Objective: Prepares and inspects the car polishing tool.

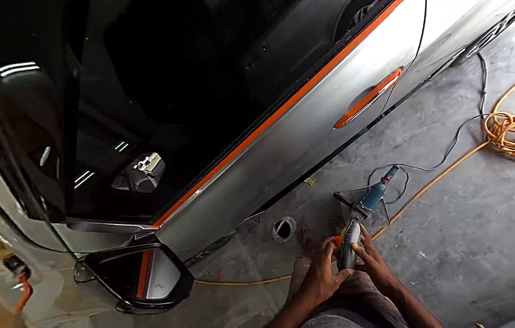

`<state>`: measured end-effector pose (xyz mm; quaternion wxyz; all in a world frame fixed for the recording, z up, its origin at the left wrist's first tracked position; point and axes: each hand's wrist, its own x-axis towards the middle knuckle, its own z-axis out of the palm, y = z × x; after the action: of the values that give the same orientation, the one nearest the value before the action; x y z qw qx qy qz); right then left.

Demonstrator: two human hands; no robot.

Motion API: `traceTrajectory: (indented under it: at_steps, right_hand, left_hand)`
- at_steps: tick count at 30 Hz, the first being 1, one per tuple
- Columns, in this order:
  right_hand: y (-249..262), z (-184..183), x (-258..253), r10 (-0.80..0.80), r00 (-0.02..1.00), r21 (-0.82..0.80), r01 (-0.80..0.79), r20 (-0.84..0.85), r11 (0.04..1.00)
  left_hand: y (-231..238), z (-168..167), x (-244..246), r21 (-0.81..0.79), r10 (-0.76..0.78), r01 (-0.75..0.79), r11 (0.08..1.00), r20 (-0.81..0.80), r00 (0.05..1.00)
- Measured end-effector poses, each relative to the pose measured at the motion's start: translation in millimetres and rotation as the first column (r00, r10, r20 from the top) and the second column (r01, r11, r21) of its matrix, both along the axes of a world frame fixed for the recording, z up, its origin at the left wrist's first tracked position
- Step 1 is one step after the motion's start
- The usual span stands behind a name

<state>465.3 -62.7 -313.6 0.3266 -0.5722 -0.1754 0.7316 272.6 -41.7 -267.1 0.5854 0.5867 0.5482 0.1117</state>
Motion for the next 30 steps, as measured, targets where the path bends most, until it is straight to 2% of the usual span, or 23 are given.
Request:
traceTrajectory:
  at_steps: [6, 14, 21, 26, 30]
  right_hand:
    - [-11, -11, 25, 0.051, 0.999, -0.054, -0.052, -0.005, 0.997]
    - [-16, -12, 49, 0.202, 0.975, -0.114, -0.213, -0.095, 0.970]
    - [-1, -16, 55, 0.343, 0.928, -0.109, -0.359, -0.146, 0.927]
    - [5, -20, 52, 0.418, 0.904, -0.119, -0.427, -0.096, 0.896]
    - [18, -35, 45, 0.501, 0.865, -0.156, -0.492, 0.022, 0.857]
  left_hand:
    - [-10, -6, 25, -0.017, -0.086, 0.086, 0.996, -0.001, 0.996]
    - [-23, -3, 30, -0.165, -0.083, 0.110, 0.980, 0.160, 0.984]
    - [-32, -7, 26, -0.179, 0.023, 0.016, 0.984, 0.217, 0.976]
    - [-40, -10, 24, -0.223, 0.078, -0.023, 0.975, 0.242, 0.967]
    - [-49, -17, 13, -0.305, 0.242, -0.195, 0.932, 0.123, 0.963]
